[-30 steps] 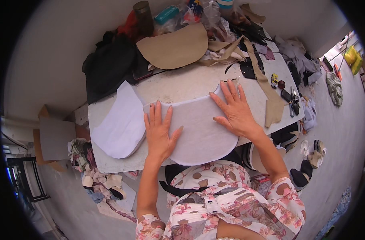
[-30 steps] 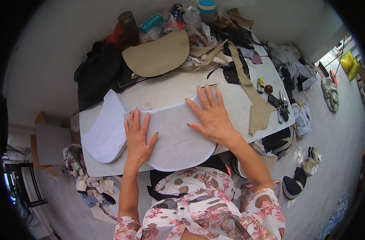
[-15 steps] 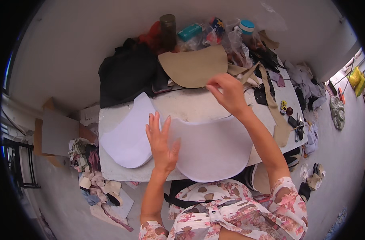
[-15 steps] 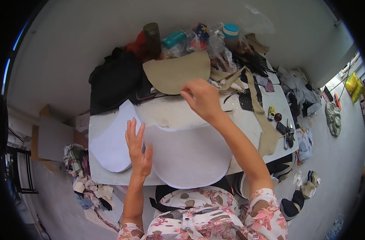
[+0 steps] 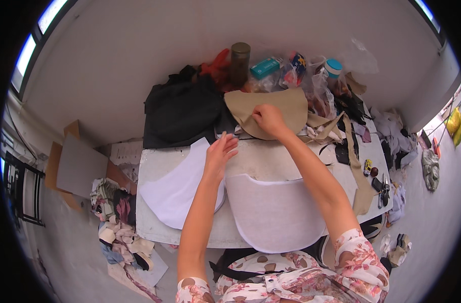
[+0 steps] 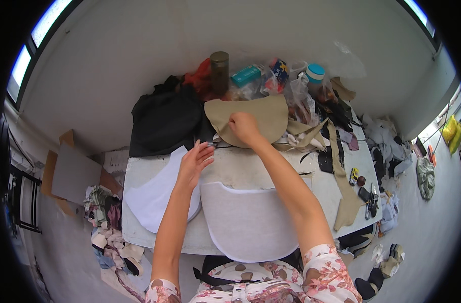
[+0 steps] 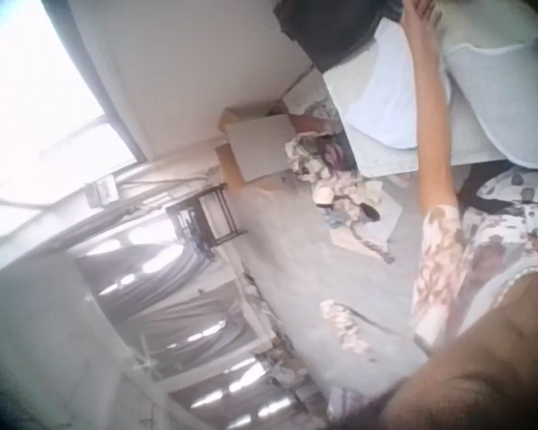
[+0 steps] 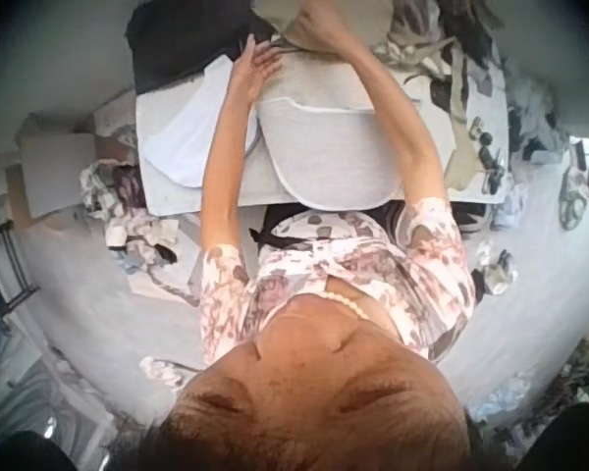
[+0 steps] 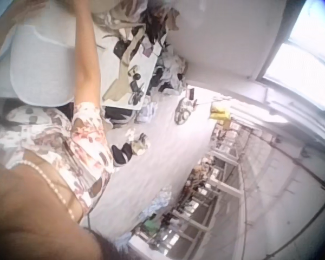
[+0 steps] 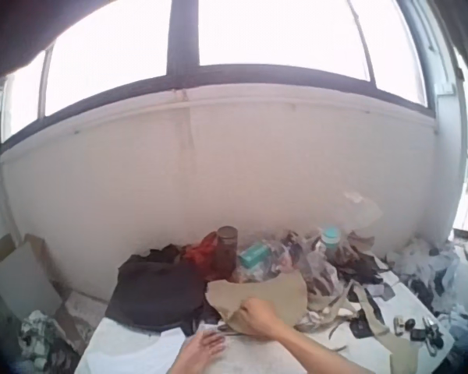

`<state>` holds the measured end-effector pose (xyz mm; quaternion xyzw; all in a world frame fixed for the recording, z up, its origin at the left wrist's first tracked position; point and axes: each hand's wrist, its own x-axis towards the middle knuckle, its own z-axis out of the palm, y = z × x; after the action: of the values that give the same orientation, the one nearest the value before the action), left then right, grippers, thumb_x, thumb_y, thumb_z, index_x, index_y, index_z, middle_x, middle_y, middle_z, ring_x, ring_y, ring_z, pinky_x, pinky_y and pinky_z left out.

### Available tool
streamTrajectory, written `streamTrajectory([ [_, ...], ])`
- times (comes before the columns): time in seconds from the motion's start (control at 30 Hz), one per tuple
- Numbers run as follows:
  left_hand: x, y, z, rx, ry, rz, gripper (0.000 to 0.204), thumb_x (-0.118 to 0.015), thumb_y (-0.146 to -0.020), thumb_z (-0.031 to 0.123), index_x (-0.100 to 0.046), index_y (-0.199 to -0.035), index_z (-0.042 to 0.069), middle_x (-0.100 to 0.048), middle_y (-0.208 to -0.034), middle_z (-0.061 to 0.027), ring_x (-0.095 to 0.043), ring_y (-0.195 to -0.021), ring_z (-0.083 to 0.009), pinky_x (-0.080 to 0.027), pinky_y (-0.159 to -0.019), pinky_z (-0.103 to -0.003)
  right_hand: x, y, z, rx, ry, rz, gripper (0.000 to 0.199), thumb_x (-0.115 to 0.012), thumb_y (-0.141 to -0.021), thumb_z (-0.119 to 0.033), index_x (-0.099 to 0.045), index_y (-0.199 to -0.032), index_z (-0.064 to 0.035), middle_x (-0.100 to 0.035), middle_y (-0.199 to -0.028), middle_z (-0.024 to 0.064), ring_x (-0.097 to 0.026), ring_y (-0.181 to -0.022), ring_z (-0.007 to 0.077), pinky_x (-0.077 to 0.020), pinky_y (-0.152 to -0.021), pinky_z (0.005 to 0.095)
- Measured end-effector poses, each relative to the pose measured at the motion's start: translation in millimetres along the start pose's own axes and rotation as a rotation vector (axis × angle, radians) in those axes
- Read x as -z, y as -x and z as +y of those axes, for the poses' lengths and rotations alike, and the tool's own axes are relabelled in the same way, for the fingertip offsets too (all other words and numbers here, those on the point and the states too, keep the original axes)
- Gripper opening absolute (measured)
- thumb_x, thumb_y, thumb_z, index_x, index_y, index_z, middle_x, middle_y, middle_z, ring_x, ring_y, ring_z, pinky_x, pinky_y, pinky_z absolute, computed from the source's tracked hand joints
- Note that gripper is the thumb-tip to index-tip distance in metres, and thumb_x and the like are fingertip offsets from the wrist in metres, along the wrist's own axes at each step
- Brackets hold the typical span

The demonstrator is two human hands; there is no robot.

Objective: The person repeatedly picks up white and beige fabric pieces from a table, aligns them, and stacks them into a single pile. The person handles the pieces one at a time, smoothing and repositioning them as needed.

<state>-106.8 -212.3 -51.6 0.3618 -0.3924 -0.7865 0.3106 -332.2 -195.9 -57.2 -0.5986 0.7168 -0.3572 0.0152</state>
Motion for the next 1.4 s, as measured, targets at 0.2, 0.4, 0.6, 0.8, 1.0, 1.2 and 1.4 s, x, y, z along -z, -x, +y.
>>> streamTrajectory([
  [0.2, -21, -42, -11, 0.025, 0.374, 0.019, 0.043, -0.068, -0.091, 0.034, -0.059, -0.123, 0.008, -0.065, -0.116, -0.0087, -0.062, -0.104, -0.0221, -0.050, -0.089, -0.037, 63, 42, -61, 0.135, -0.024, -0.414, 0.017, -0.064, -0.076, -0.017, -0.071, -0.086, -0.0058, -0.069, -0.081, 0.0154, -0.065, -0.078, 0.0346, -0.0505, -0.072, 0.0446],
  [0.4, -41, 2, 17, -0.687, -0.643, 0.048, 0.023, -0.070, -0.089, 0.019, -0.069, -0.105, 0.003, -0.070, -0.084, -0.0037, -0.062, -0.076, -0.0108, -0.048, -0.072, -0.026, 72, 21, -67, 0.454, -0.458, -0.047, 0.029, -0.068, -0.069, -0.015, -0.069, -0.098, -0.0070, -0.068, -0.089, 0.0155, -0.062, -0.094, 0.0348, -0.0473, -0.084, 0.0435],
  [0.6, -51, 52, 64, -1.000, -0.781, 0.033, 0.015, -0.064, -0.091, 0.005, -0.069, -0.104, -0.001, -0.070, -0.088, -0.0024, -0.060, -0.081, -0.0063, -0.048, -0.076, -0.022, 127, 30, -14, 0.409, 0.136, -0.242, 0.025, -0.066, -0.067, -0.013, -0.068, -0.091, -0.0056, -0.067, -0.085, 0.0154, -0.062, -0.089, 0.0345, -0.0470, -0.084, 0.0435],
  [0.8, -19, 74, 76, -0.966, -0.471, 0.040, 0.014, -0.067, -0.093, 0.015, -0.068, -0.098, 0.001, -0.064, -0.084, 0.0047, -0.055, -0.077, -0.0016, -0.043, -0.069, -0.017, 196, 81, -10, -0.087, -0.507, -0.217, 0.014, -0.071, -0.076, -0.009, -0.065, -0.088, -0.0026, -0.065, -0.083, 0.0003, -0.059, -0.083, 0.0107, -0.0460, -0.079, 0.0267],
  [1.0, -38, 114, 76, -0.771, -0.234, -0.016, 0.027, -0.055, -0.100, 0.027, -0.064, -0.109, 0.003, -0.066, -0.096, 0.0020, -0.060, -0.078, -0.0036, -0.050, -0.066, -0.020, 212, 137, -19, -0.068, -0.913, 0.130, 0.013, -0.063, -0.094, -0.017, -0.065, -0.096, -0.0045, -0.059, -0.081, -0.0082, -0.051, -0.074, -0.0001, -0.0417, -0.065, 0.0176],
  [1.2, -7, 152, 61, -0.506, -0.058, -0.240, 0.023, -0.053, -0.101, 0.018, -0.061, -0.118, 0.006, -0.068, -0.112, -0.0028, -0.064, -0.099, -0.0100, -0.051, -0.088, -0.026, 228, 193, -60, -0.215, -0.877, 0.166, 0.033, -0.054, -0.100, -0.031, -0.063, -0.116, -0.0037, -0.066, -0.091, -0.0043, -0.057, -0.074, 0.0012, -0.0446, -0.062, 0.0167],
  [1.4, 3, 181, 21, -0.298, -0.081, -0.139, 0.021, -0.055, -0.100, 0.018, -0.064, -0.113, 0.005, -0.069, -0.101, 0.0003, -0.063, -0.082, -0.0039, -0.047, -0.065, -0.017, 220, 246, -61, -0.442, -0.938, 0.124, 0.032, -0.053, -0.100, -0.033, -0.063, -0.112, -0.0042, -0.064, -0.086, -0.0053, -0.056, -0.071, 0.0002, -0.0429, -0.059, 0.0165],
])
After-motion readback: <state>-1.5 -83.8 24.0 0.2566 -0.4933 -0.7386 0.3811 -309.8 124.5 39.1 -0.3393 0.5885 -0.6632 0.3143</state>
